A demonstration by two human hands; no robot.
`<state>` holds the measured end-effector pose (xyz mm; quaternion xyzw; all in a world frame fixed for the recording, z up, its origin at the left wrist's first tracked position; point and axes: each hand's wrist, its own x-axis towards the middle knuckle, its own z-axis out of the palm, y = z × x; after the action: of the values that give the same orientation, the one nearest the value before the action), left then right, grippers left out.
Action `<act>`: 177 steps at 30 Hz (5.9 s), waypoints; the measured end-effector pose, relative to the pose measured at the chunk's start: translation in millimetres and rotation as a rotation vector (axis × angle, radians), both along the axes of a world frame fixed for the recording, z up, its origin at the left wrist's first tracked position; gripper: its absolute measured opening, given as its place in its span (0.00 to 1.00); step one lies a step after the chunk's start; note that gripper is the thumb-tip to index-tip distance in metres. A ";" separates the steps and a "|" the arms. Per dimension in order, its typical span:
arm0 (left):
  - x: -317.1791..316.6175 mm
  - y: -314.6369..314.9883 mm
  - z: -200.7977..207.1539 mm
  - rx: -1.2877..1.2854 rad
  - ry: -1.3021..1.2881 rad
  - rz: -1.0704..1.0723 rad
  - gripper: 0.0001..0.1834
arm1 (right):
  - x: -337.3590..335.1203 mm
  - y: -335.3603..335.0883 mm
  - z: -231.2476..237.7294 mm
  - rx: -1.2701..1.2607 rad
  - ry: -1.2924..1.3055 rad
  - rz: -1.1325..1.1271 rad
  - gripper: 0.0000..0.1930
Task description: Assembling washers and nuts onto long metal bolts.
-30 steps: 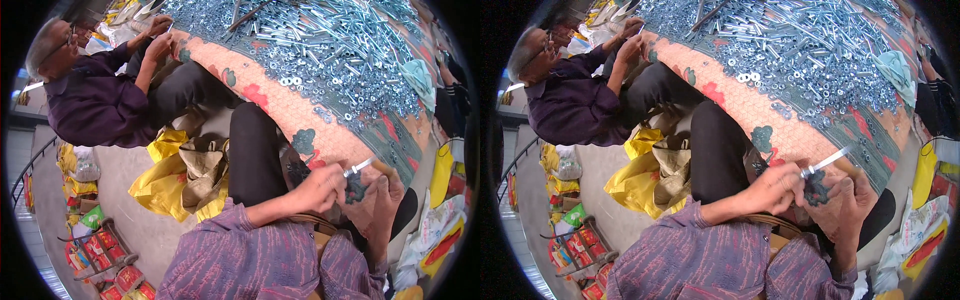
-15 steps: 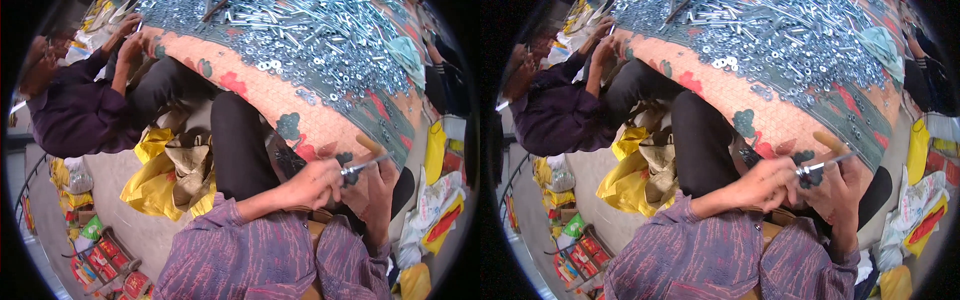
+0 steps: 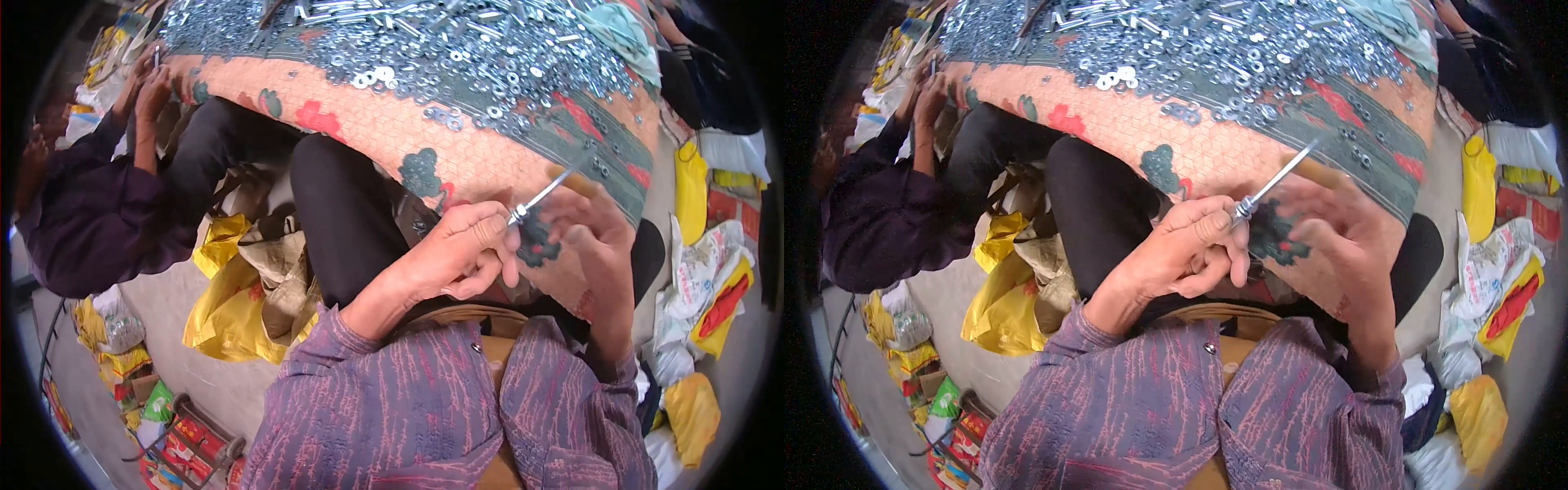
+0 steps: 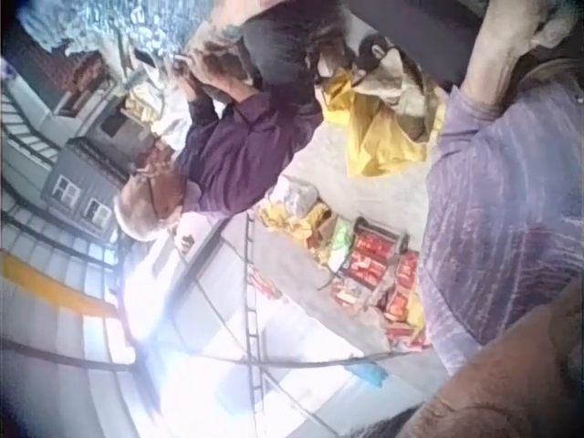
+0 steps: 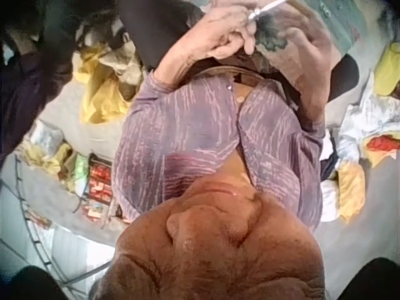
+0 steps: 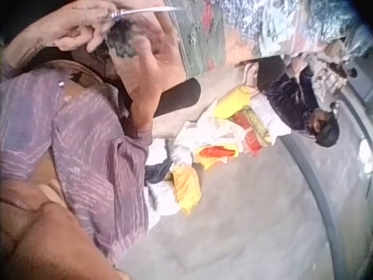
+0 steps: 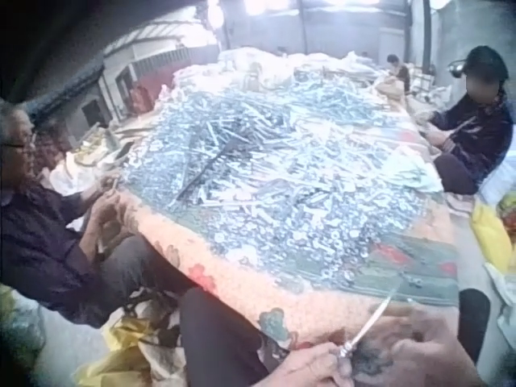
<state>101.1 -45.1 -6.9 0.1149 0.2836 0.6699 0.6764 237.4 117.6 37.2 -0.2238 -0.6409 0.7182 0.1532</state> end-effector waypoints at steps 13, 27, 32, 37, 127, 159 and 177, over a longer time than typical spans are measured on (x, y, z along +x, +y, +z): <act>-0.7 -1.1 37.3 -0.139 0.592 -0.024 0.05 | -12.8 -17.1 -0.7 0.086 0.092 0.075 0.07; -0.8 -41.4 18.0 -0.279 1.011 0.004 0.14 | -1.6 -30.2 -28.3 0.714 0.064 0.255 0.07; -10.6 -11.2 20.1 -0.205 0.981 0.264 0.07 | -3.9 -17.8 -11.6 0.634 -0.013 0.233 0.08; -50.2 64.3 28.7 -0.048 1.038 0.404 0.03 | -25.9 11.1 3.8 0.699 -0.086 0.194 0.08; -76.4 105.3 -18.0 0.152 1.476 0.511 0.04 | -371.6 134.0 -14.3 1.447 -0.347 0.509 0.26; -75.6 104.7 -17.2 0.179 1.344 0.601 0.03 | -304.8 144.0 50.4 0.598 0.172 -0.049 0.14; -89.7 112.6 26.5 0.129 0.664 0.508 0.27 | -113.8 68.8 -13.9 0.697 0.066 0.096 0.10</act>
<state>11.4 67.5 19.6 0.2930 0.4629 0.7583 0.3533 123.7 186.4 23.4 -0.1044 -0.8519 0.4696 0.2070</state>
